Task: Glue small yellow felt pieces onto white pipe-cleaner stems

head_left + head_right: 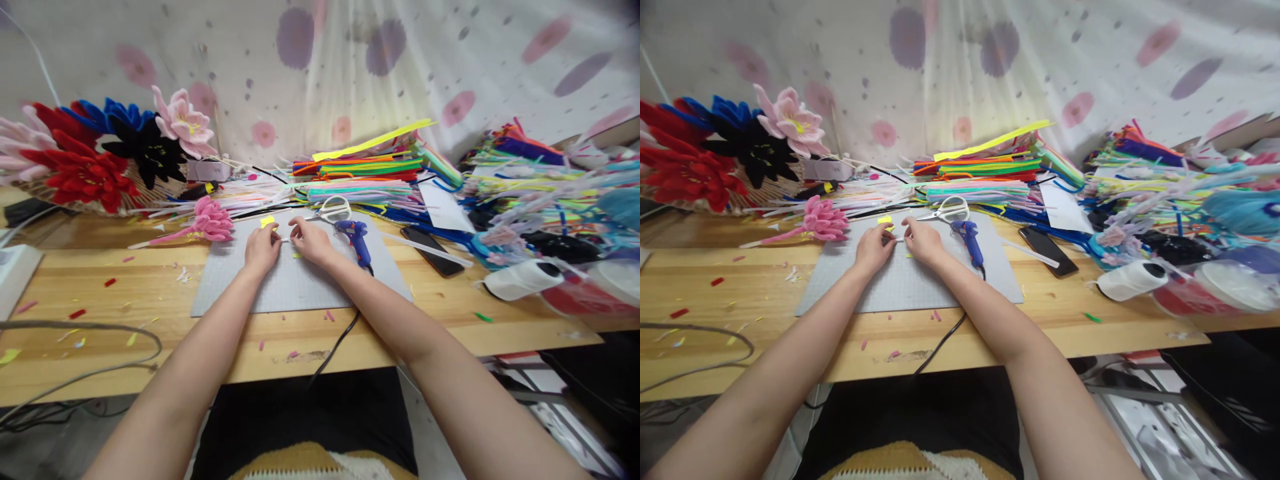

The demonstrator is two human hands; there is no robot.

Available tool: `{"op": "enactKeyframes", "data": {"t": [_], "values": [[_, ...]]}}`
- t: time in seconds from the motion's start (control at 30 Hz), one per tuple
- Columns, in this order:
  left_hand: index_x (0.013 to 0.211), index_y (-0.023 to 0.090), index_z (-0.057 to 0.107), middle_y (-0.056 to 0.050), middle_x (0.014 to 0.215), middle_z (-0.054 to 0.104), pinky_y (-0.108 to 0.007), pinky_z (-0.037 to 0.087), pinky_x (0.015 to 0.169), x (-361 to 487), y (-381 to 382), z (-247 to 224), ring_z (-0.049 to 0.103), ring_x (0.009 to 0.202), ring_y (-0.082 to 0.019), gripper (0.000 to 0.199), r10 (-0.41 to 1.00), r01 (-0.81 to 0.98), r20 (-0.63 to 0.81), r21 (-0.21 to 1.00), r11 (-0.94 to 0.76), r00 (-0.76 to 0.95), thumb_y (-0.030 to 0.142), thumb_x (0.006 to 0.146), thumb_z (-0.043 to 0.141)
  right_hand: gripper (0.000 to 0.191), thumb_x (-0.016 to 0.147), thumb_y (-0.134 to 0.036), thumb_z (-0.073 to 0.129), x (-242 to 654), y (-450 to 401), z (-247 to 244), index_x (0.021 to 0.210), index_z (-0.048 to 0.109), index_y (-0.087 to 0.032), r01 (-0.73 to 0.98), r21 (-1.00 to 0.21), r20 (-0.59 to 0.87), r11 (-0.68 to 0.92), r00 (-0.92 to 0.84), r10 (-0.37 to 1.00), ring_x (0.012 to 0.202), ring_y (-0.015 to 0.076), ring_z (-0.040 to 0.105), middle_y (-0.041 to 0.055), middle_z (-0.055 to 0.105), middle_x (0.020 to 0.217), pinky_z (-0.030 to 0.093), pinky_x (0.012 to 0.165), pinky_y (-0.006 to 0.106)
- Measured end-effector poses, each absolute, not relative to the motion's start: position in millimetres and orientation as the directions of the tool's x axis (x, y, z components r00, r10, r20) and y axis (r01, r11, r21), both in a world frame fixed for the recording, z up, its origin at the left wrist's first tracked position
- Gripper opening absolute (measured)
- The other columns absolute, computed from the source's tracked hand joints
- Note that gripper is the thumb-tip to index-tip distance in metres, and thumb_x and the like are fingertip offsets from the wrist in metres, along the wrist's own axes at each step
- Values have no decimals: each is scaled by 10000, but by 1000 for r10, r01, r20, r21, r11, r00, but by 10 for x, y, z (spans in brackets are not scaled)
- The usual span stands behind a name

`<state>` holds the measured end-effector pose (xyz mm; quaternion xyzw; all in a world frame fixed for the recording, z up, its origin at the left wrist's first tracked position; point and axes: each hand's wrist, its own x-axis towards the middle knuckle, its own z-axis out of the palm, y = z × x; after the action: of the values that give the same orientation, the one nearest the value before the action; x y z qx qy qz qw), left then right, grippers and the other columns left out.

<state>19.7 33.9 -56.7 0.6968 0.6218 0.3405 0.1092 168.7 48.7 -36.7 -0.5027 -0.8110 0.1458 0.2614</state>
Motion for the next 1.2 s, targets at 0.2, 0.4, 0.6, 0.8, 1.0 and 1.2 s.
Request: {"op": "enactKeyframes", "data": {"t": [0.2,0.4,0.6,0.8,1.0,1.2], "values": [[1087,216,549,-47,857,681,-376,390,823,202,338,-569,553,925,-246,366,937,804,350,556,-211,3,135,730,544,362,757,-101,457,1613,570,-430,1106,494,-191,746,-394,296,537,-451,842,905,199,529,52,655,905,381,790,307],[1099,204,546,-56,867,680,-381,385,838,202,341,-579,541,959,-261,374,936,815,352,541,-208,5,142,731,545,385,749,-97,452,1620,567,-430,1124,482,-184,765,-392,296,511,-420,858,895,201,536,46,661,877,380,780,298],[1113,199,546,-59,871,676,-377,385,851,197,341,-591,542,958,-253,390,928,818,372,531,-222,11,123,731,531,374,741,-118,464,1687,525,-404,1106,466,-199,759,-440,322,480,-365,873,867,183,552,25,661,861,390,760,285],[1132,187,555,-61,893,674,-380,392,847,194,347,-591,539,962,-260,408,931,830,361,534,-159,-54,120,734,501,367,708,-116,492,1793,476,-350,1054,459,-234,712,-610,252,347,-240,937,781,148,586,-16,659,825,410,706,265],[1194,178,505,-53,1066,640,-359,367,918,216,262,-515,499,1055,-239,499,875,828,479,516,-219,-67,99,701,492,339,676,-122,536,1804,437,-376,985,456,-237,617,-754,154,225,-167,974,717,117,601,-48,647,761,423,676,241],[1162,192,490,-23,929,683,-353,363,915,226,199,-507,554,984,-209,440,895,763,443,597,-249,-54,241,735,583,336,668,-132,560,1743,447,-438,976,459,-218,541,-807,175,237,-163,971,693,110,604,-46,641,730,432,672,237]]}}
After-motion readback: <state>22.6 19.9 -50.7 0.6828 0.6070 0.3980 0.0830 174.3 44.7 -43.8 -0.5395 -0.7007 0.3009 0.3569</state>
